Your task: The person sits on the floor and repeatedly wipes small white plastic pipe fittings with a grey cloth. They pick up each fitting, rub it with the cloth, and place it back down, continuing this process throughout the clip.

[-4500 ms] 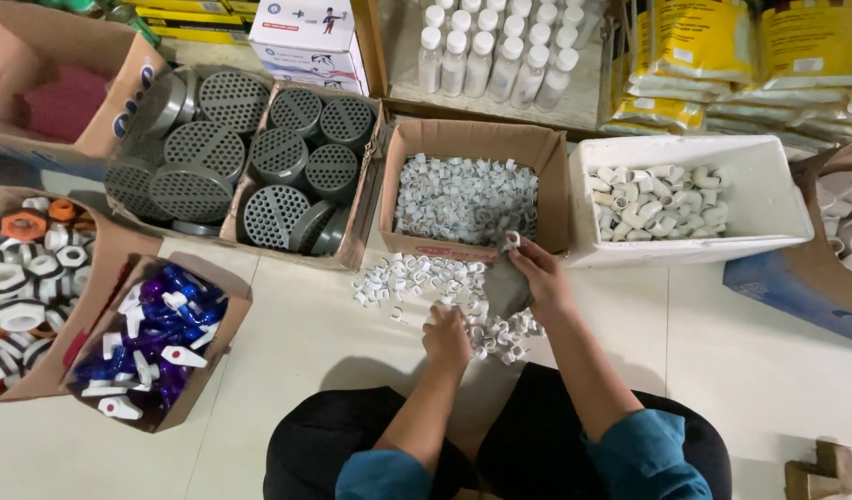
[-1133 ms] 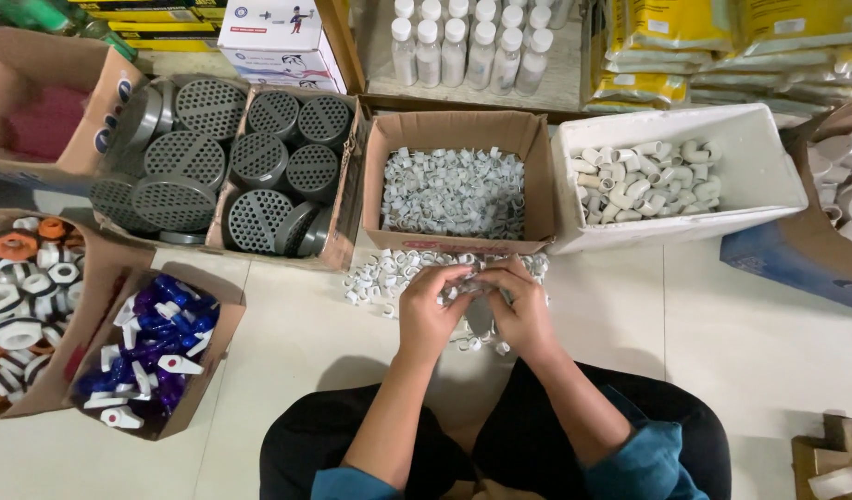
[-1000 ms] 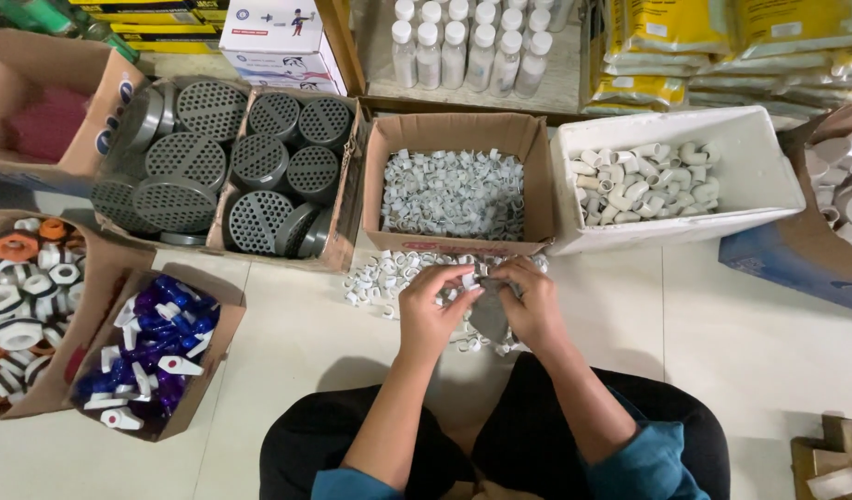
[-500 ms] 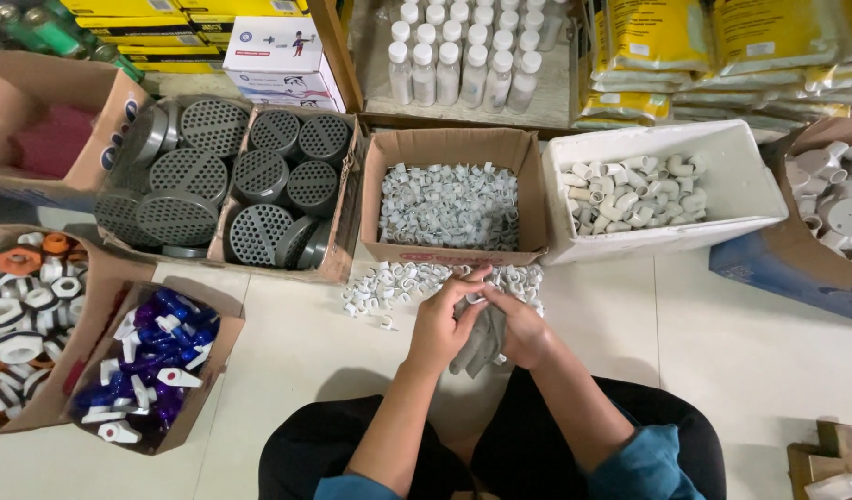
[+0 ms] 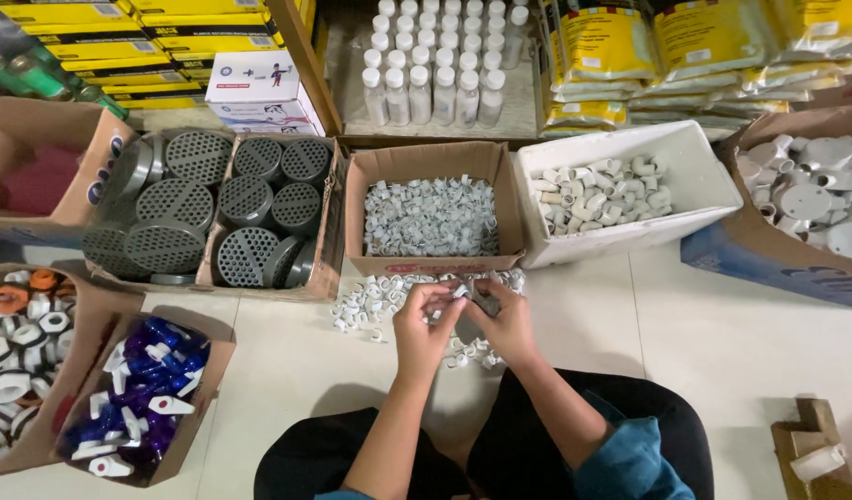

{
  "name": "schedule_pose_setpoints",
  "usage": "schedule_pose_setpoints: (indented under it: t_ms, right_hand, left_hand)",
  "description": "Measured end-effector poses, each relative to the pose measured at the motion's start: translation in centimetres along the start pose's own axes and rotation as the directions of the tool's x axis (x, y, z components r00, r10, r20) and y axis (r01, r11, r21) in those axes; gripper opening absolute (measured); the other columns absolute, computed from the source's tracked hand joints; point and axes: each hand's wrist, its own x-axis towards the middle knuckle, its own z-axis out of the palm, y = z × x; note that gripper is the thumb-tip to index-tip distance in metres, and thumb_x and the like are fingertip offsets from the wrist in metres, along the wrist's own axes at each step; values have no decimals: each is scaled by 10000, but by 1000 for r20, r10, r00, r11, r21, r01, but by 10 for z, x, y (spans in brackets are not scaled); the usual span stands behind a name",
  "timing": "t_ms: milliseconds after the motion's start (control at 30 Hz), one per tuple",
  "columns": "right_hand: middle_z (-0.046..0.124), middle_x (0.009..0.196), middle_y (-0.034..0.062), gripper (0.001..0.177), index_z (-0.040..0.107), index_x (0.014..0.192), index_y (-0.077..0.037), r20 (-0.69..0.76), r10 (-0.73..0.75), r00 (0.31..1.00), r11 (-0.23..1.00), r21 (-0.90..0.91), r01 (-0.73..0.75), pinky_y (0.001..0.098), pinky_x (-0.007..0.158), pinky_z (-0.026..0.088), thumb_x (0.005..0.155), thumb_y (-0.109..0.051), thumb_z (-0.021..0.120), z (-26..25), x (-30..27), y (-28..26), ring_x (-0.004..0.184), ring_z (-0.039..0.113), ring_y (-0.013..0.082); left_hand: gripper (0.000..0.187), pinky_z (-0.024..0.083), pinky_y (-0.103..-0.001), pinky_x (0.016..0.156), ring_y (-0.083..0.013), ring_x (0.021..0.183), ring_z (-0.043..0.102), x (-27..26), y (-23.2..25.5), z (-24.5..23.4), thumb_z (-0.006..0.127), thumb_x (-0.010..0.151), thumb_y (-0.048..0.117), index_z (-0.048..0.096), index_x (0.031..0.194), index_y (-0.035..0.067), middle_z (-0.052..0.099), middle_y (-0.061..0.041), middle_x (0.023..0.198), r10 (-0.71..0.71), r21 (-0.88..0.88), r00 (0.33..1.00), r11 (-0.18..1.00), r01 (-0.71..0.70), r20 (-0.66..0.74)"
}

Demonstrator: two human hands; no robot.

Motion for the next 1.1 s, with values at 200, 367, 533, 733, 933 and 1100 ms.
schedule_pose_setpoints:
  t_ms: [200,367,533,733,933,1100]
  right_hand:
    - [747,984,124,234,773,1010,-94,-35,-402,915,906,-159,392,437,772,596,808,-185,847,0,-2,-25,878,744,377]
    - [741,1014,91,244,784,1024,-114,-37,-467,883,880,-118,461,416,797,604,818,-223,856,0,-2,-28,893,747,342]
    - [745,994,57,225,808,999,-122,-79,-546,834,838,-81,540,364,798,607,809,-224,870,0,1,-29,855,759,281]
    - [744,978,58,218,811,998,-124,-104,-544,833,839,-38,543,359,772,601,812,-221,868,-2,5,-28,814,752,273]
    - [752,946,92,254,773,970,-72,63,-490,869,871,-8,491,428,743,596,776,-195,883,-12,11,-30,818,758,338]
    - [740,852,193,285,722,908,-2,261,-357,897,933,54,356,470,689,561,854,-259,833,-20,12,-34,759,734,433]
  left_hand:
    - [197,634,-282,677,-173,712,769,-2,-12,-10,835,845,122,752,1003,39,792,-146,783,-276,-104,961,955,278,38]
    - [182,642,-303,708,-175,739,759,-4,-15,-13,808,864,84,743,1014,5,789,-179,824,-321,-182,946,929,323,42]
    - [161,640,-304,751,-202,784,765,-5,-22,-9,753,888,30,710,1028,-39,786,-199,876,-356,-253,931,896,364,76]
    - [166,619,-253,733,-164,765,760,-2,-31,-12,737,899,5,714,1058,-36,793,-165,869,-308,-285,947,903,322,95]
    - [146,637,-288,699,-159,697,773,5,-15,-22,803,848,-3,753,985,-13,799,-161,803,-153,-158,980,972,173,129]
    - [117,633,-279,628,-185,695,784,11,-18,-26,808,831,-14,777,943,3,777,-130,851,28,-149,979,989,3,203]
